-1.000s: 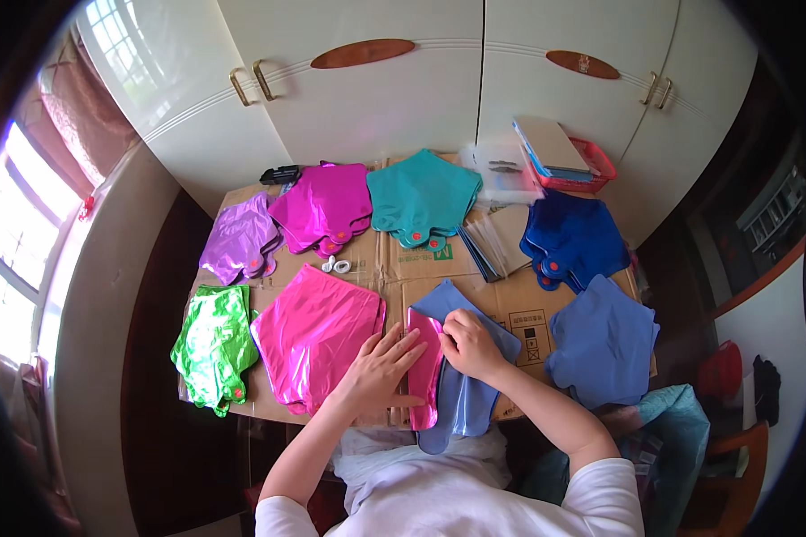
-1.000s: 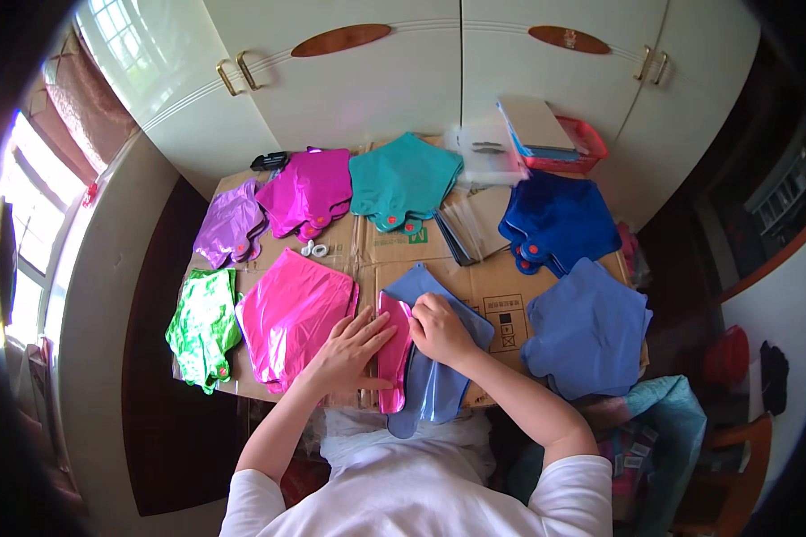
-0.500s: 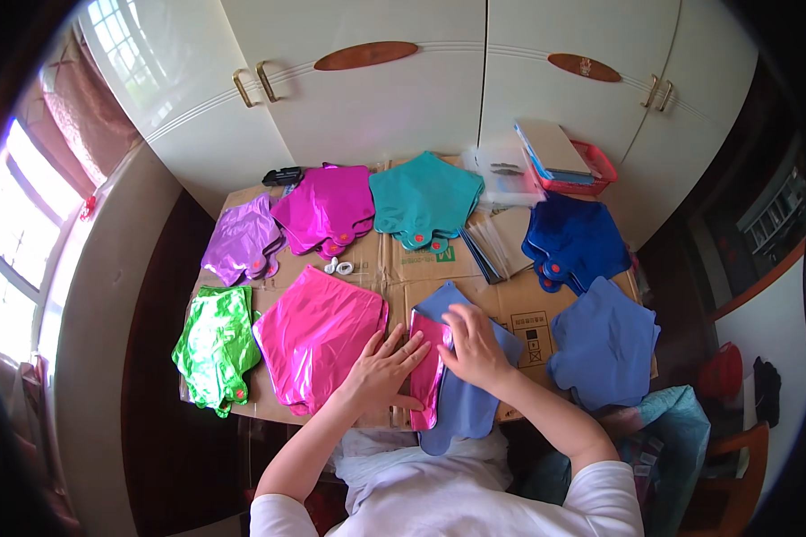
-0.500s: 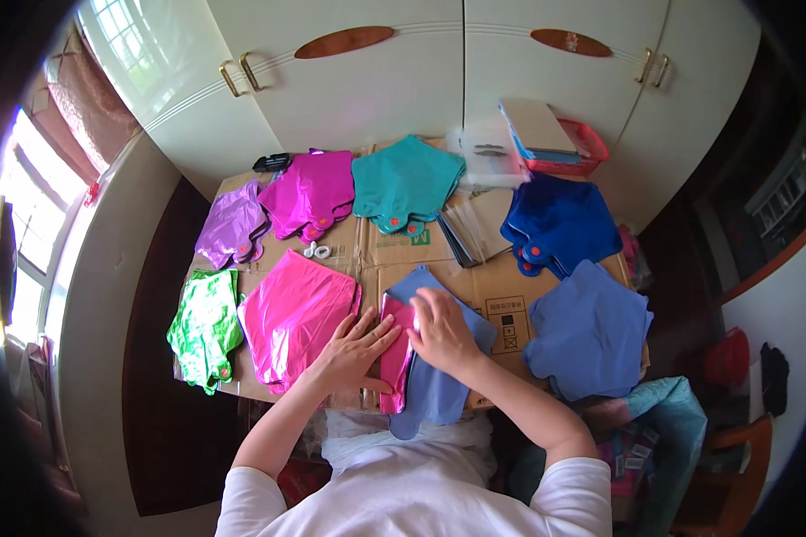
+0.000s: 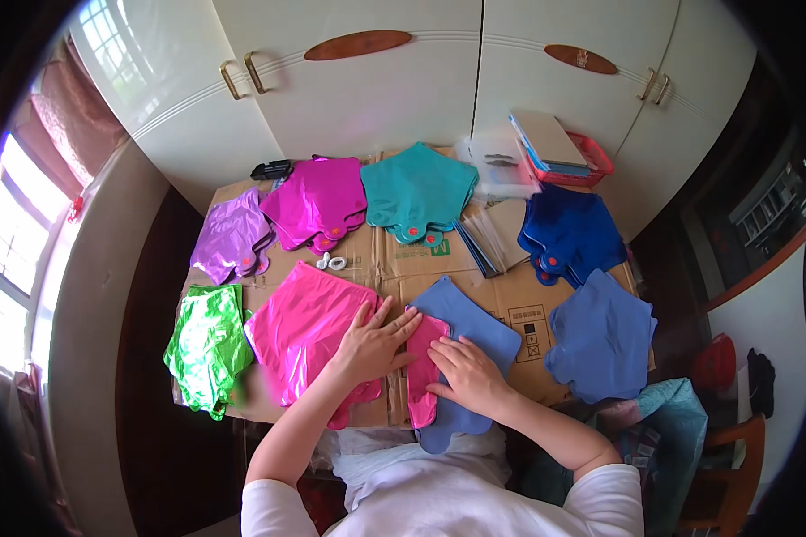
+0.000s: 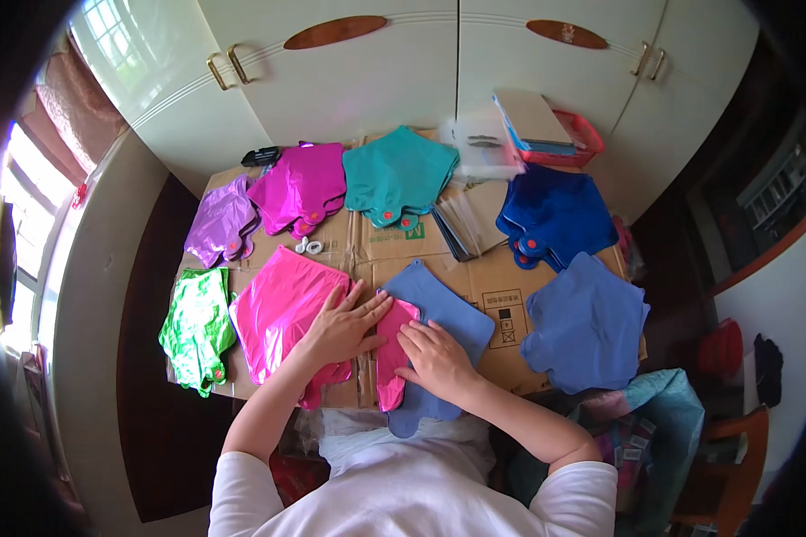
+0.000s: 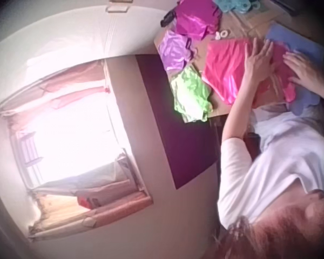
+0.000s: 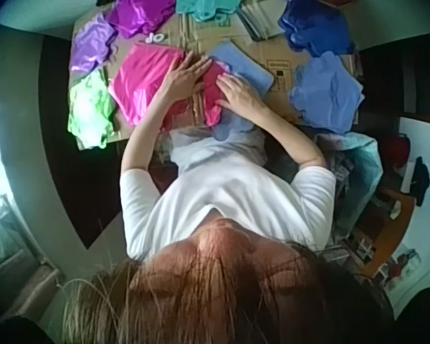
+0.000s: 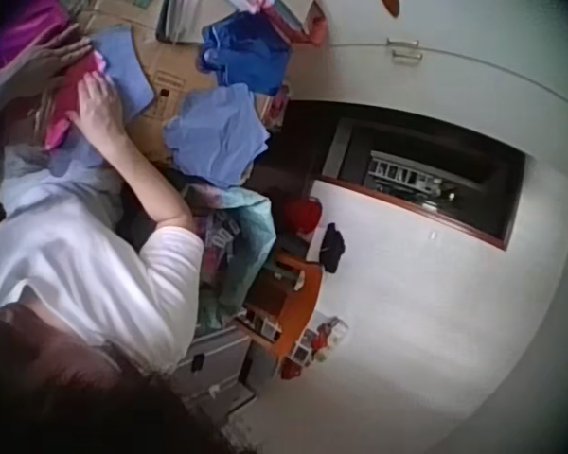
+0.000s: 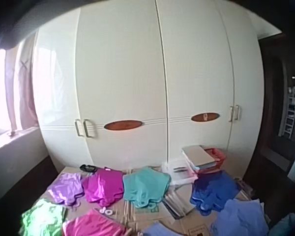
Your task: Fold colorful plastic bags and place them into individual clear plastic packaging sleeves.
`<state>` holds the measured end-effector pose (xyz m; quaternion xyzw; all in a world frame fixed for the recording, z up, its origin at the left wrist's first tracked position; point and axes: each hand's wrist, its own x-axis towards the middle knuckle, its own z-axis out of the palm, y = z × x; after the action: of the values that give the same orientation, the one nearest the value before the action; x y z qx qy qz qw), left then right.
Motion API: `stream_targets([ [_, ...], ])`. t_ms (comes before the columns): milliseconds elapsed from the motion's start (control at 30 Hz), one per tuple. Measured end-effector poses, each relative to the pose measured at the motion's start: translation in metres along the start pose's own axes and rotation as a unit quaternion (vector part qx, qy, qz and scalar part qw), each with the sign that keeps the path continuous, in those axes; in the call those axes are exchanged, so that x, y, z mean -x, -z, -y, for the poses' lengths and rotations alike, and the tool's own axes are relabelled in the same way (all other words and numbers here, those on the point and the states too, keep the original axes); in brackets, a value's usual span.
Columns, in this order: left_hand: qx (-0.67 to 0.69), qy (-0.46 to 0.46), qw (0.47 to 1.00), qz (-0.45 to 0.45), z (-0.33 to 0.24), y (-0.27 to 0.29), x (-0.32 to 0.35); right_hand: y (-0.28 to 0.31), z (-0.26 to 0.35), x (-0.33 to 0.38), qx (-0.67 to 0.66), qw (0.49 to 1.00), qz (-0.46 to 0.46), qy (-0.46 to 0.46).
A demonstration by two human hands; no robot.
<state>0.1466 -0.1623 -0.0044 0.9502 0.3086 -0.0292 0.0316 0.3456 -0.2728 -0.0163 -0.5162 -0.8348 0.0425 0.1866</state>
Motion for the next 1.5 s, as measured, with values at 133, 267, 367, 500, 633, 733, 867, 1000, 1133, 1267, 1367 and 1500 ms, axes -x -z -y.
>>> stream_targets([
  [133,-0.065,-0.017,0.995,-0.079,0.01,-0.011,-0.013,0.002,0.001,0.001,-0.012,1.0,0.017,-0.006],
  [267,-0.122,-0.081,0.988,-0.043,-0.002,0.002,-0.004,0.002,0.001,0.003,-0.016,0.999,0.032,-0.011],
  [367,-0.042,-0.141,0.989,-0.016,-0.018,0.008,0.019,0.003,0.003,0.005,-0.013,0.999,0.042,-0.018],
  [500,0.033,-0.151,0.988,-0.014,-0.033,0.014,0.032,0.002,0.003,0.006,-0.025,0.999,0.029,-0.022],
  [633,0.02,-0.142,0.989,-0.017,-0.037,0.016,0.033,0.007,-0.014,0.003,-0.048,0.999,-0.006,-0.019],
  [733,0.043,-0.138,0.989,-0.036,-0.04,0.012,0.035,0.017,-0.045,0.004,-0.013,0.984,-0.104,-0.141],
  [867,0.046,-0.136,0.988,-0.047,-0.046,0.01,0.034,0.024,-0.071,0.002,-0.037,0.967,-0.066,-0.245],
  [1000,0.053,-0.123,0.989,-0.06,-0.049,0.007,0.035,0.051,-0.083,-0.015,-0.181,0.933,0.06,-0.305],
  [1133,0.045,-0.122,0.989,-0.065,-0.052,0.006,0.034,0.054,-0.1,-0.017,-0.196,0.916,0.141,-0.321],
  [1267,0.04,-0.117,0.99,-0.063,-0.053,0.005,0.034,0.053,-0.096,-0.006,-0.17,0.939,0.126,-0.27],
  [1367,0.034,-0.115,0.991,-0.059,-0.053,0.005,0.035,0.059,-0.089,0.004,-0.284,0.904,0.129,-0.293],
  [1500,0.039,-0.097,0.993,-0.06,-0.057,0.003,0.033,0.05,-0.089,0.01,-0.25,0.911,0.04,-0.326],
])
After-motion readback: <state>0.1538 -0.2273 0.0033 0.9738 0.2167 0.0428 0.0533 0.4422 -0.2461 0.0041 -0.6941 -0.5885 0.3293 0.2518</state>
